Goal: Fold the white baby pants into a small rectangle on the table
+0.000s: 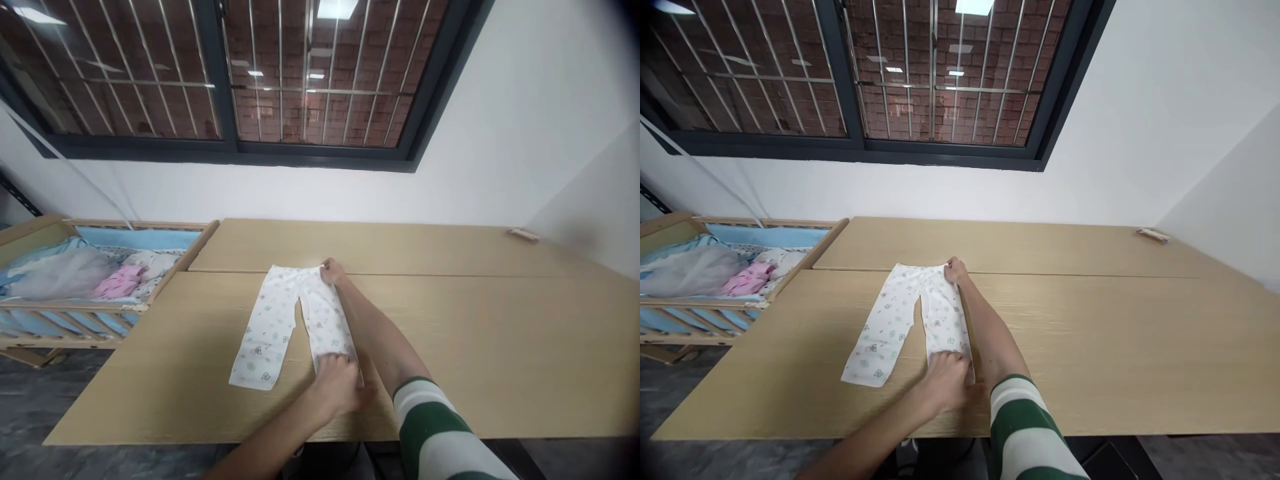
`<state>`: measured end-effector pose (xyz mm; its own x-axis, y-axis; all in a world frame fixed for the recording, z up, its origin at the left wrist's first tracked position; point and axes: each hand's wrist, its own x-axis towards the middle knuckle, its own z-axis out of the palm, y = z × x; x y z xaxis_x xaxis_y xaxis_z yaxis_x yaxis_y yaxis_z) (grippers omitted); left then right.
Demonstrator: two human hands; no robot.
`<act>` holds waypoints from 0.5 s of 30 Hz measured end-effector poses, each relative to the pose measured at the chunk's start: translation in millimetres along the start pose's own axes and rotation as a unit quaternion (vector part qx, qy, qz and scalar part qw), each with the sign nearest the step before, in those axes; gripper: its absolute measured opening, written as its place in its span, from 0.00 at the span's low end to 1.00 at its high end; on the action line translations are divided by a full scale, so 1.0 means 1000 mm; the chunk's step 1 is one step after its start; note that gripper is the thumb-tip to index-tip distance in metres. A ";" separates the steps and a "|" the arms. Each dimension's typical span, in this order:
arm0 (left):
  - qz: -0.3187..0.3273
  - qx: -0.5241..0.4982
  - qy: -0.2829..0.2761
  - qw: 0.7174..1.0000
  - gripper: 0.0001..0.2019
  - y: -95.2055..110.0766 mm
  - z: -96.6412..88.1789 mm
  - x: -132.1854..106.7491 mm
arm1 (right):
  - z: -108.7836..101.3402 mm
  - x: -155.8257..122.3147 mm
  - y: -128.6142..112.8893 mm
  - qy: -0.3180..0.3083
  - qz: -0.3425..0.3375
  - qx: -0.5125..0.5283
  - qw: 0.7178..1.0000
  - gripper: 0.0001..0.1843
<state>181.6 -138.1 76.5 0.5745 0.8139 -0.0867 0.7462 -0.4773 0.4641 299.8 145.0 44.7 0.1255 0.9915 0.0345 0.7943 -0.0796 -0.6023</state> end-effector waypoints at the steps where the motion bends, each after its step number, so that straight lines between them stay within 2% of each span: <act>1: -0.007 0.015 -0.010 1.000 0.22 0.006 0.006 0.003 | -0.004 -0.001 -0.002 -0.007 0.003 0.006 1.000 0.12; 4: -0.015 0.010 -0.010 1.000 0.16 0.010 0.008 0.006 | -0.019 -0.006 -0.011 -0.018 0.008 0.024 1.000 0.11; 7: -0.013 -0.021 0.009 1.000 0.12 -0.001 -0.006 -0.005 | -0.031 -0.009 -0.026 -0.026 0.015 0.047 0.998 0.11; 9: -0.018 -0.102 0.042 0.994 0.12 -0.013 -0.019 -0.021 | -0.035 -0.009 -0.041 -0.034 0.020 0.066 0.997 0.12; 12: -0.043 -0.283 0.110 0.952 0.15 -0.040 -0.035 -0.054 | -0.030 -0.006 -0.069 -0.046 0.019 0.094 0.994 0.13; 15: -0.098 -0.364 0.190 0.907 0.17 -0.073 -0.044 -0.094 | -0.012 -0.003 -0.102 -0.040 0.012 0.115 0.992 0.14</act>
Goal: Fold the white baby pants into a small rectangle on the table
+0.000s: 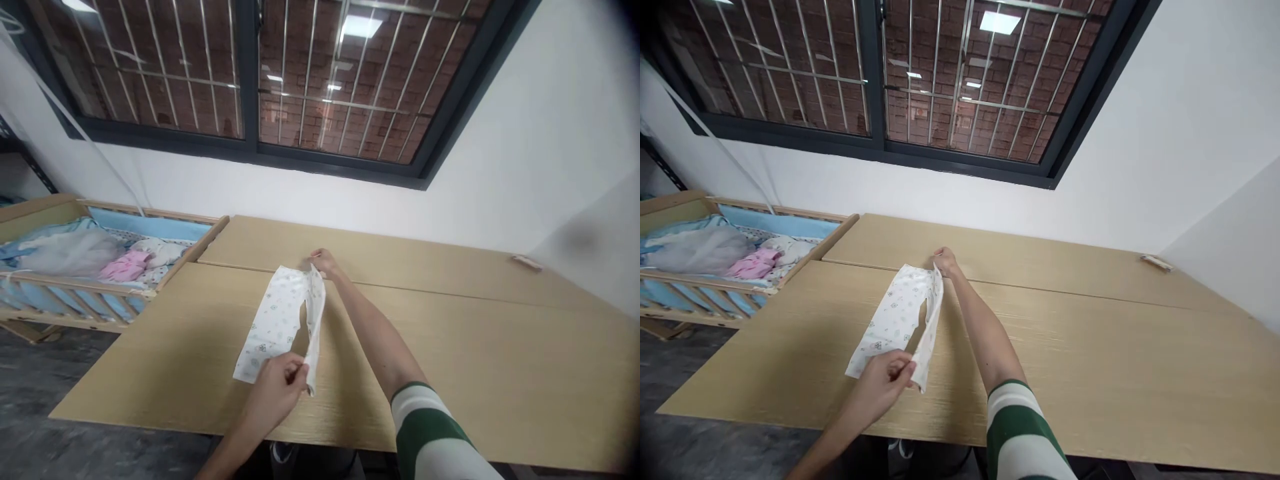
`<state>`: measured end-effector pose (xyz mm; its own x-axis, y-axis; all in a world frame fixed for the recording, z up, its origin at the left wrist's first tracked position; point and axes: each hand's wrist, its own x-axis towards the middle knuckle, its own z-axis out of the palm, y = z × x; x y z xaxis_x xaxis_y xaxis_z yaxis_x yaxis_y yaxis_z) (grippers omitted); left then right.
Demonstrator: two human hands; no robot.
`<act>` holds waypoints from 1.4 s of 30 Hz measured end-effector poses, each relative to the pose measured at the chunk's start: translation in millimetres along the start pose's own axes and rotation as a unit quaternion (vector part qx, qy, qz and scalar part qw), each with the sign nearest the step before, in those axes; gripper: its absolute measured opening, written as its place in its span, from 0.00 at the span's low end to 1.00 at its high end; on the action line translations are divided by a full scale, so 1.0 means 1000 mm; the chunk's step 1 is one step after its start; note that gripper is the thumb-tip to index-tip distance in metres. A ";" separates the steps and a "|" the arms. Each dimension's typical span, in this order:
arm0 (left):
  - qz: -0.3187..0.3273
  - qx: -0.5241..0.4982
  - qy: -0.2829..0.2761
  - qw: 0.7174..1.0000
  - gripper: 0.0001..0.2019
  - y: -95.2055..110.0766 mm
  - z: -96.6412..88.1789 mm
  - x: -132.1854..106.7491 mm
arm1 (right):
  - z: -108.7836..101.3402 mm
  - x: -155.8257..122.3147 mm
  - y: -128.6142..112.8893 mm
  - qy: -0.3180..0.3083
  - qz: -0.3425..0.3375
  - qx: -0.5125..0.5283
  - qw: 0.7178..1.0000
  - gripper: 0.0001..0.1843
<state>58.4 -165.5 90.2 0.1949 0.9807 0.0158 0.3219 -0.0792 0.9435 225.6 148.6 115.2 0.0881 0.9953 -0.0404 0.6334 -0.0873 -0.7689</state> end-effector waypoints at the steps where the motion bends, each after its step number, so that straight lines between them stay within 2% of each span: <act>1: -0.011 0.001 0.035 0.999 0.18 -0.007 -0.013 -0.008 | 0.011 0.001 -0.008 0.006 -0.003 0.004 1.000 0.14; 3: -0.027 0.042 0.097 0.994 0.20 -0.021 -0.037 -0.021 | 0.036 0.001 -0.023 0.020 -0.008 0.007 1.000 0.15; 6: -0.049 0.168 0.149 0.973 0.18 -0.042 -0.061 -0.033 | 0.073 -0.002 -0.039 0.036 -0.015 -0.001 0.999 0.14; 9: -0.077 0.283 0.163 0.942 0.15 -0.059 -0.073 -0.037 | 0.101 -0.008 -0.046 0.040 -0.017 -0.022 0.999 0.11; 13: -0.074 0.374 0.162 0.910 0.11 -0.071 -0.079 -0.037 | 0.115 -0.014 -0.052 0.030 -0.025 -0.053 0.998 0.11; 15: -0.042 0.418 0.195 0.886 0.10 -0.071 -0.079 -0.039 | 0.115 -0.018 -0.058 0.022 -0.043 -0.063 0.997 0.11; 17: 0.025 0.444 0.239 0.863 0.11 -0.068 -0.075 -0.042 | 0.113 -0.029 -0.067 0.011 -0.074 -0.066 0.995 0.12; 20: 0.138 0.444 0.243 0.851 0.15 -0.064 -0.060 -0.049 | 0.107 -0.070 -0.077 -0.043 -0.186 -0.062 0.980 0.16; 21: 0.161 0.447 0.231 0.849 0.17 -0.065 -0.054 -0.052 | 0.105 -0.091 -0.078 -0.085 -0.263 -0.061 0.959 0.20; 23: 0.190 0.469 0.216 0.835 0.21 -0.072 -0.040 -0.057 | 0.099 -0.140 -0.075 -0.196 -0.401 -0.073 0.892 0.28; 25: 0.203 0.501 0.216 0.813 0.23 -0.085 -0.028 -0.062 | 0.093 -0.189 -0.065 -0.302 -0.483 -0.085 0.817 0.33; 27: 0.211 0.525 0.215 0.796 0.21 -0.098 -0.021 -0.066 | 0.087 -0.228 -0.048 -0.373 -0.512 -0.095 0.768 0.34; 28: 0.215 0.531 0.213 0.791 0.20 -0.103 -0.020 -0.067 | 0.085 -0.240 -0.039 -0.398 -0.512 -0.101 0.755 0.34; 30: 0.220 0.537 0.204 0.789 0.19 -0.108 -0.019 -0.069 | 0.083 -0.250 -0.022 -0.423 -0.497 -0.115 0.749 0.34; 32: 0.218 0.538 0.200 0.789 0.21 -0.107 -0.020 -0.070 | 0.083 -0.241 -0.008 -0.419 -0.482 -0.131 0.758 0.33; 34: 0.210 0.540 0.199 0.791 0.25 -0.102 -0.021 -0.069 | 0.085 -0.220 0.001 -0.396 -0.475 -0.155 0.770 0.34; 37: 0.205 0.543 0.198 0.790 0.31 -0.096 -0.021 -0.068 | 0.089 -0.174 0.008 -0.354 -0.456 -0.202 0.791 0.35; 42: 0.197 0.545 0.189 0.793 0.34 -0.098 -0.021 -0.069 | 0.093 -0.088 0.019 -0.257 -0.402 -0.259 0.840 0.35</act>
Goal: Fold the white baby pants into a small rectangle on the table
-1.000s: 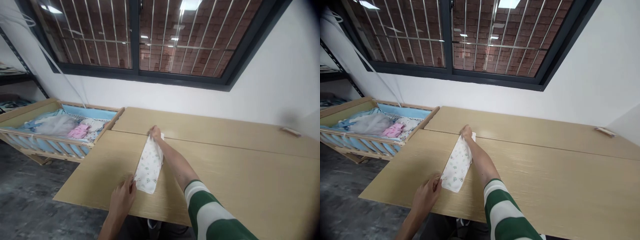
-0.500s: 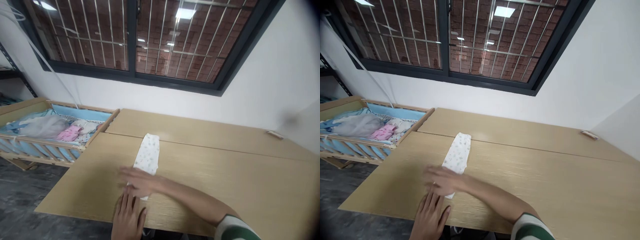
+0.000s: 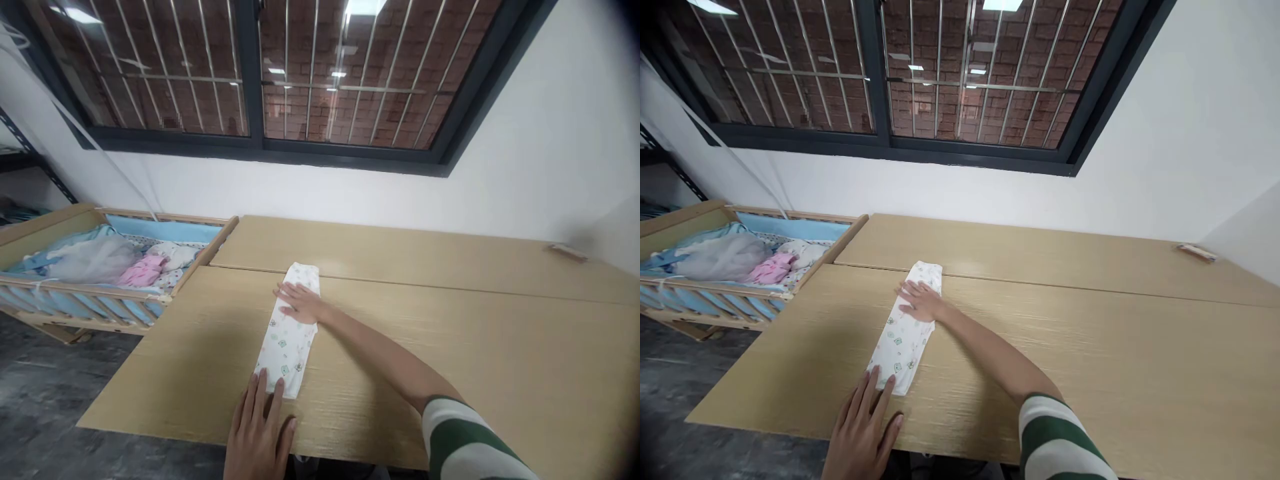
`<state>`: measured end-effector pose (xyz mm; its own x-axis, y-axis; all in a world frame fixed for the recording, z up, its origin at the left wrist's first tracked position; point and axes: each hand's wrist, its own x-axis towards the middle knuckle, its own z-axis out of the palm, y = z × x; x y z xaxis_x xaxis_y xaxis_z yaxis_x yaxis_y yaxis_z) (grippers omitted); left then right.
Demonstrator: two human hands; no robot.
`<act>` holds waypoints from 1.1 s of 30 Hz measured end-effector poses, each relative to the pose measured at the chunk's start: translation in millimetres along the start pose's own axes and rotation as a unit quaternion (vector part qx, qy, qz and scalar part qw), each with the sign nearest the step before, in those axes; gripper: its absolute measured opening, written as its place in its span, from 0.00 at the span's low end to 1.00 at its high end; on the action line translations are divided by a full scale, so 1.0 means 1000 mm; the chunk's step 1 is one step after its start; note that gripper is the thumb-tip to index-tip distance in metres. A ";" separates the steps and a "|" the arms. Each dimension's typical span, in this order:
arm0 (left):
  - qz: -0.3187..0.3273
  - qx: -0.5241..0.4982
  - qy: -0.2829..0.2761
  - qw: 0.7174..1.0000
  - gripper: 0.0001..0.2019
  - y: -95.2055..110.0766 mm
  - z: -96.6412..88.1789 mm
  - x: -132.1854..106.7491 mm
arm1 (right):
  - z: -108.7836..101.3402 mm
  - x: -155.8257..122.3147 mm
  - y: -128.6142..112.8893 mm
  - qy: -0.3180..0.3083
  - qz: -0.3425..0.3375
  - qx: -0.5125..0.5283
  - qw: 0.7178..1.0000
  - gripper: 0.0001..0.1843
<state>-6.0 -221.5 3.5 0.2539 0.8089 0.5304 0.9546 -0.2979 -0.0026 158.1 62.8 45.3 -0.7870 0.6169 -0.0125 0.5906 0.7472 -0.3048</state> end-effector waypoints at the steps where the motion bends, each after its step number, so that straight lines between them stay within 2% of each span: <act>1: 0.003 0.001 0.000 1.000 0.34 -0.001 0.000 -0.001 | -0.002 0.007 0.014 0.012 0.023 -0.009 1.000 0.35; 4: 0.011 -0.002 0.003 1.000 0.34 -0.003 -0.001 -0.001 | -0.011 0.023 0.048 0.044 0.070 -0.025 0.996 0.34; 7: 0.013 -0.010 0.005 1.000 0.33 -0.002 -0.003 0.001 | -0.020 0.030 0.068 0.057 0.080 -0.021 0.995 0.33; 10: 0.011 -0.015 -0.005 1.000 0.31 0.005 -0.004 0.005 | -0.028 0.030 0.072 0.045 0.070 -0.012 0.996 0.32; 13: 0.019 -0.020 -0.021 0.999 0.29 0.016 -0.006 0.011 | -0.036 0.026 0.061 0.068 0.063 -0.017 0.996 0.31; 17: 0.019 -0.038 -0.037 0.998 0.26 0.021 -0.012 0.020 | -0.045 0.003 0.019 0.123 0.042 -0.043 0.991 0.30; 19: 0.017 -0.062 -0.044 0.997 0.23 0.016 -0.016 0.022 | -0.045 -0.026 -0.014 0.130 0.040 -0.039 0.990 0.26; 21: 0.026 -0.086 -0.053 0.994 0.21 0.010 -0.022 0.022 | -0.039 -0.066 -0.051 0.111 0.024 0.009 0.993 0.20; 24: 0.043 -0.113 -0.070 0.990 0.20 0.001 -0.028 0.015 | -0.022 -0.136 -0.105 0.049 -0.041 0.102 0.993 0.21; 26: 0.053 -0.127 -0.069 0.988 0.22 -0.002 -0.031 0.007 | -0.006 -0.179 -0.133 0.048 -0.028 0.107 0.993 0.24; 27: 0.063 -0.134 -0.066 0.987 0.22 -0.003 -0.031 0.003 | 0.003 -0.197 -0.144 0.051 -0.010 0.103 0.993 0.29; 29: 0.090 -0.151 -0.060 0.982 0.20 -0.003 -0.032 -0.005 | 0.023 -0.226 -0.160 0.062 0.020 0.099 0.993 0.35; 31: 0.123 -0.174 -0.054 0.976 0.19 -0.002 -0.035 -0.011 | 0.040 -0.243 -0.172 0.081 0.040 0.101 0.991 0.30; 33: 0.147 -0.201 -0.047 0.967 0.23 0.001 -0.040 -0.014 | 0.049 -0.253 -0.181 0.104 0.054 0.119 0.986 0.27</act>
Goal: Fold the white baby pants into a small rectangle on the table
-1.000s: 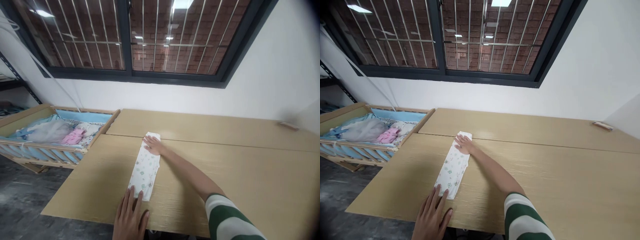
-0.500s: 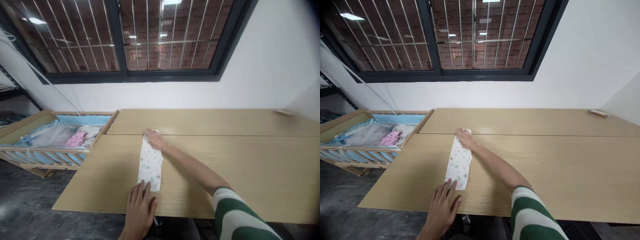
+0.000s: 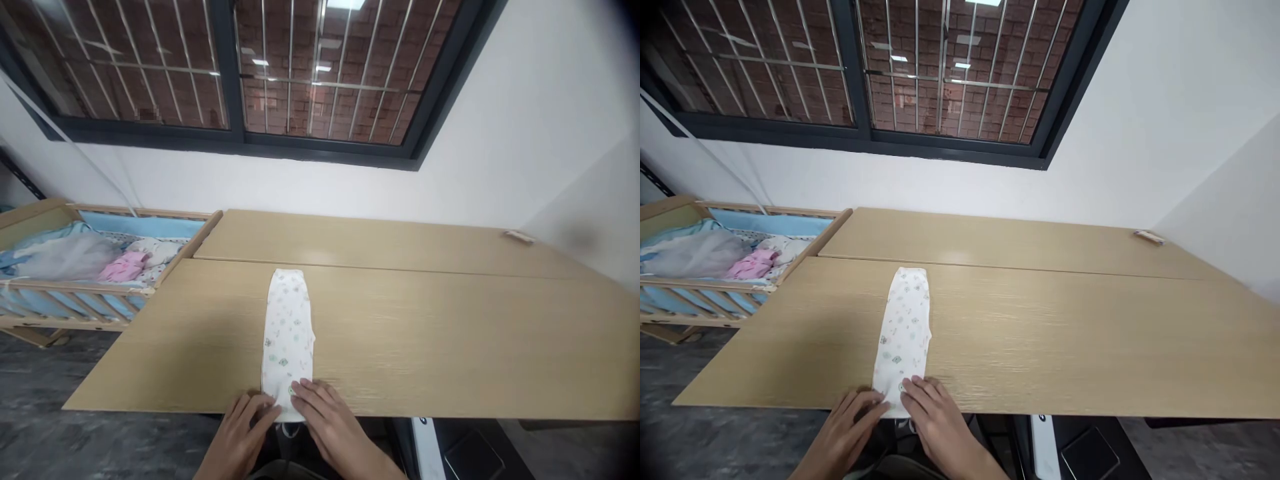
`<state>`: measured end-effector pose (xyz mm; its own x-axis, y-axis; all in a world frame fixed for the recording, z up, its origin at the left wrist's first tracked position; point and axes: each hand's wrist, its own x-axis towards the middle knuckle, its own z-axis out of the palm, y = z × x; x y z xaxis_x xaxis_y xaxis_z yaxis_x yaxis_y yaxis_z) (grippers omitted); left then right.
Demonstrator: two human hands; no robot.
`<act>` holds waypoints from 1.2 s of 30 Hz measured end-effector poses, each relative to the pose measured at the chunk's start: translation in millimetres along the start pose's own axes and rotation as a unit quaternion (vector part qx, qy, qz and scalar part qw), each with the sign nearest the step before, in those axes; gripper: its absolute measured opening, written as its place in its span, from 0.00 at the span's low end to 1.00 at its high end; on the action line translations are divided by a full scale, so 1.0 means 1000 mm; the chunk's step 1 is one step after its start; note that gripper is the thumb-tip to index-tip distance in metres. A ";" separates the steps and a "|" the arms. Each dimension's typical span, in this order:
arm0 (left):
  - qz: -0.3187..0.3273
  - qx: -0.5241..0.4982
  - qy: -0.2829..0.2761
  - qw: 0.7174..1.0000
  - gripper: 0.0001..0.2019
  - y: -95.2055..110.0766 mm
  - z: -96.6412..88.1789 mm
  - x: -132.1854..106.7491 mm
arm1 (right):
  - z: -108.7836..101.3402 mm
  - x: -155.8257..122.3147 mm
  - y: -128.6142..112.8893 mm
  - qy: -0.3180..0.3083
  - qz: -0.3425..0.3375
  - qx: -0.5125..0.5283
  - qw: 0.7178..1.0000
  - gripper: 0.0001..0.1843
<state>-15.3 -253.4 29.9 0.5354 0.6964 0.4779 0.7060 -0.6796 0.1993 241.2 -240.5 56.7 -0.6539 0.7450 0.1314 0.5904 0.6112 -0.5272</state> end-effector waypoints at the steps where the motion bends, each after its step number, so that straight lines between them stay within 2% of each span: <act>1: 0.009 -0.016 0.003 1.000 0.24 0.003 -0.003 0.000 | 0.001 -0.003 -0.004 0.012 0.011 0.017 1.000 0.26; 4: 0.008 -0.070 0.001 0.998 0.21 0.010 -0.015 0.006 | -0.013 -0.005 -0.017 0.037 0.059 0.078 0.995 0.23; 8: -0.047 -0.149 0.040 0.987 0.16 0.006 -0.038 0.034 | -0.055 0.013 -0.027 0.063 0.084 0.135 0.985 0.18; 11: -0.068 -0.192 0.101 0.974 0.13 -0.017 -0.055 0.075 | -0.090 0.047 -0.016 0.075 0.066 0.154 0.983 0.18; 12: -0.074 -0.197 0.127 0.969 0.11 -0.029 -0.059 0.092 | -0.100 0.062 -0.008 0.088 0.067 0.154 0.982 0.18; 14: -0.087 -0.204 0.142 0.965 0.09 -0.057 -0.062 0.128 | -0.115 0.096 0.014 0.140 0.076 0.154 0.975 0.20; 17: -0.142 -0.193 0.114 0.964 0.10 -0.101 -0.049 0.179 | -0.122 0.149 0.059 0.199 0.089 0.183 0.959 0.17; 20: -0.213 -0.166 0.055 0.961 0.09 -0.136 -0.018 0.218 | -0.110 0.195 0.107 0.204 0.134 0.194 0.950 0.12; 23: -0.230 -0.144 0.019 0.962 0.08 -0.155 0.015 0.239 | -0.088 0.221 0.145 0.207 0.204 0.164 0.943 0.07; 25: -0.231 -0.127 0.001 0.965 0.08 -0.158 0.029 0.243 | -0.076 0.228 0.160 0.205 0.224 0.150 0.941 0.06; 28: -0.230 -0.091 0.003 0.969 0.12 -0.144 0.034 0.232 | -0.071 0.224 0.167 0.203 0.232 0.138 0.941 0.08; 30: -0.225 -0.068 0.011 0.972 0.15 -0.118 0.032 0.212 | -0.075 0.216 0.159 0.217 0.200 0.101 0.950 0.14; 32: -0.210 -0.042 0.007 0.977 0.17 -0.081 0.033 0.183 | -0.080 0.204 0.140 0.208 0.120 0.044 0.970 0.22; 34: -0.188 0.039 0.009 0.981 0.21 -0.041 0.040 0.150 | -0.081 0.189 0.115 0.137 0.017 0.005 0.990 0.28; 36: -0.185 0.097 0.009 0.978 0.24 -0.009 0.050 0.120 | -0.076 0.176 0.088 0.013 -0.063 0.012 0.998 0.31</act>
<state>66.0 -151.8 42.9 0.2197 0.8814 0.4182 0.9257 -0.3236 0.1957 214.5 -35.1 97.3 -0.7098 0.6692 0.2199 0.4922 0.6945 -0.5248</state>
